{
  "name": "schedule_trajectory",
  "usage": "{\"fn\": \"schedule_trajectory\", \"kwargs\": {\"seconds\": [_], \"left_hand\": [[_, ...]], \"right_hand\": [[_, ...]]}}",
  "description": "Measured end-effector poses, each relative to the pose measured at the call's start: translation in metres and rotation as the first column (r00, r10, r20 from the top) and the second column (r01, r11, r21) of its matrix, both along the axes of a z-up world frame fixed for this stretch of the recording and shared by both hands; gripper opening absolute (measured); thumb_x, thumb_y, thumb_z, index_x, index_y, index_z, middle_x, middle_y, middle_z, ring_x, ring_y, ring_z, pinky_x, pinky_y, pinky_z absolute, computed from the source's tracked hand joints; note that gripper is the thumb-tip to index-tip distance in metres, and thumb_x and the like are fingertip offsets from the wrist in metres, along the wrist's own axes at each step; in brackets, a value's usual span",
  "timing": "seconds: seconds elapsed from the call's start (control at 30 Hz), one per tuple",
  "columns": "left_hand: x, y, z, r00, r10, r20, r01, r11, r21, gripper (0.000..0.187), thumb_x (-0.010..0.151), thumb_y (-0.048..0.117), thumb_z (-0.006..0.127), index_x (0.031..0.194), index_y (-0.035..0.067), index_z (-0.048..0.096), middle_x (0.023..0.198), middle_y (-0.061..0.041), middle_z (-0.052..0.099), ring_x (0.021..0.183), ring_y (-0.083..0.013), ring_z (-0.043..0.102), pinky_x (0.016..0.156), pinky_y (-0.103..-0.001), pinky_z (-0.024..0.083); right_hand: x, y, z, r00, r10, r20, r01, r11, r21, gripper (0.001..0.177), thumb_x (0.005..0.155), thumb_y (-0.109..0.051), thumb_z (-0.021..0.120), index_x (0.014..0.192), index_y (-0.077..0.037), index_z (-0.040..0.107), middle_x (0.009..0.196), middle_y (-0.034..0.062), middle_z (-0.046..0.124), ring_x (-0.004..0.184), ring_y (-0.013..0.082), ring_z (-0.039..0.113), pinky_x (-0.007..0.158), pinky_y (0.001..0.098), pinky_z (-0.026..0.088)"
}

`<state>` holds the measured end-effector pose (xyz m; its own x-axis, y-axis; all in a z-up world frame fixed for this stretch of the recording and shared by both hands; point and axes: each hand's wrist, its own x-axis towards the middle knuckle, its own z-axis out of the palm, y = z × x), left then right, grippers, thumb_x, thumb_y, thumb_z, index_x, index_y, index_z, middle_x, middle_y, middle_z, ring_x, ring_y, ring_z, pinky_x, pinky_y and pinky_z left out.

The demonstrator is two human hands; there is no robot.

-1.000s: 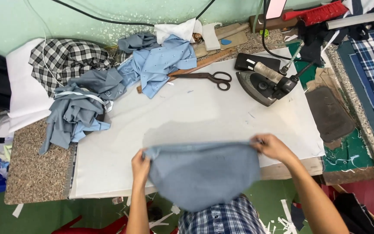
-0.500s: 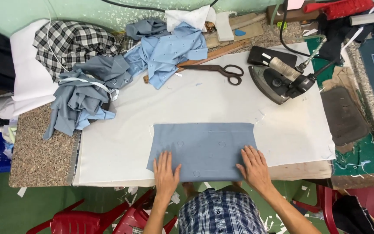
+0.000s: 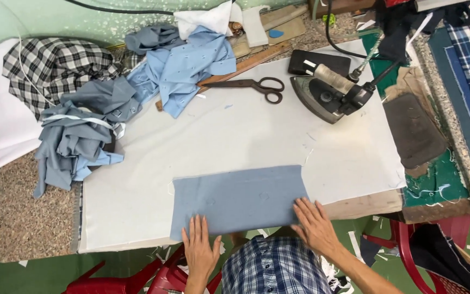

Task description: The person cuts a light blue patterned fabric piece using shears, then irons it on a white worktable using a steam iron and a black pressing block. The person repeatedly irons different sections of the fabric and trims the edges again.

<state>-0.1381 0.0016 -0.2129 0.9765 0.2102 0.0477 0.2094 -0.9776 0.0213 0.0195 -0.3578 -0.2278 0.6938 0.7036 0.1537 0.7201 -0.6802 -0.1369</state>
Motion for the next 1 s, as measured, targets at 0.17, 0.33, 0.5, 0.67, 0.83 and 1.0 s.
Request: {"fn": "schedule_trajectory", "kwargs": {"seconds": [0.17, 0.33, 0.5, 0.67, 0.83, 1.0], "left_hand": [[0.061, -0.035, 0.013, 0.996, -0.016, -0.088, 0.018, 1.0, 0.019, 0.079, 0.102, 0.063, 0.021, 0.161, 0.013, 0.004, 0.171, -0.013, -0.011, 0.157, -0.027, -0.009, 0.125, -0.053, -0.003], [0.134, -0.111, 0.03, 0.986, -0.168, -0.021, 0.169, 0.967, 0.191, 0.081, 0.103, 0.067, 0.02, 0.162, 0.014, 0.005, 0.172, -0.014, -0.006, 0.157, -0.0279, -0.005, 0.126, -0.051, -0.003], [0.185, -0.169, 0.045, 0.949, -0.314, 0.018, 0.314, 0.944, -0.104, 0.077, 0.107, 0.061, 0.032, 0.164, 0.011, 0.015, 0.171, -0.016, 0.009, 0.158, -0.0309, 0.008, 0.125, -0.054, 0.004], [0.237, -0.16, 0.064, 0.955, -0.294, 0.048, 0.296, 0.918, -0.266, 0.067, 0.109, 0.049, 0.031, 0.161, 0.009, 0.02, 0.17, -0.013, 0.012, 0.157, -0.0284, 0.008, 0.126, -0.052, -0.001], [0.335, -0.123, 0.043, 0.898, -0.285, 0.335, 0.385, 0.877, -0.286, 0.054, 0.102, 0.025, 0.056, 0.151, 0.004, 0.046, 0.16, -0.022, 0.039, 0.149, -0.0369, 0.033, 0.123, -0.056, 0.018], [0.475, -0.151, 0.029, 0.874, -0.414, 0.256, 0.476, 0.835, -0.275, 0.053, 0.102, 0.026, 0.059, 0.148, 0.001, 0.048, 0.163, -0.021, 0.035, 0.152, -0.0355, 0.029, 0.125, -0.056, 0.016]], "right_hand": [[0.107, -0.011, 0.02, 0.994, -0.019, 0.108, -0.015, 0.953, 0.302, 0.061, 0.095, -0.018, 0.066, 0.15, -0.005, 0.044, 0.157, 0.0158, 0.046, 0.147, 0.0331, 0.041, 0.126, 0.053, 0.029], [0.271, 0.009, 0.11, 0.886, -0.169, 0.431, 0.053, 0.962, 0.268, 0.033, 0.101, -0.001, 0.049, 0.131, 0.007, 0.059, 0.139, 0.0259, 0.06, 0.127, 0.0432, 0.058, 0.105, 0.0492, 0.048], [0.395, 0.032, 0.096, 0.965, -0.257, 0.058, 0.261, 0.963, -0.065, 0.053, 0.091, -0.008, 0.064, 0.141, 0.0, 0.045, 0.107, 0.0214, 0.065, 0.094, 0.0426, 0.061, 0.07, 0.0516, 0.054], [0.409, 0.035, 0.038, 0.923, -0.379, 0.066, 0.384, 0.919, -0.085, 0.023, 0.096, -0.023, 0.047, 0.112, -0.008, 0.053, 0.075, 0.0158, 0.071, 0.063, 0.0435, 0.07, 0.052, 0.0556, 0.054], [0.311, -0.01, 0.08, 0.876, -0.465, -0.13, 0.444, 0.882, -0.16, 0.034, 0.099, -0.022, 0.052, 0.127, -0.002, 0.054, 0.083, 0.0207, 0.072, 0.074, 0.039, 0.076, 0.066, 0.0498, 0.059], [0.228, -0.039, 0.132, 0.753, -0.585, -0.301, 0.549, 0.811, -0.202, 0.046, 0.099, -0.023, 0.051, 0.137, 0.002, 0.046, 0.092, 0.0257, 0.071, 0.08, 0.0452, 0.076, 0.068, 0.0543, 0.06]]}}
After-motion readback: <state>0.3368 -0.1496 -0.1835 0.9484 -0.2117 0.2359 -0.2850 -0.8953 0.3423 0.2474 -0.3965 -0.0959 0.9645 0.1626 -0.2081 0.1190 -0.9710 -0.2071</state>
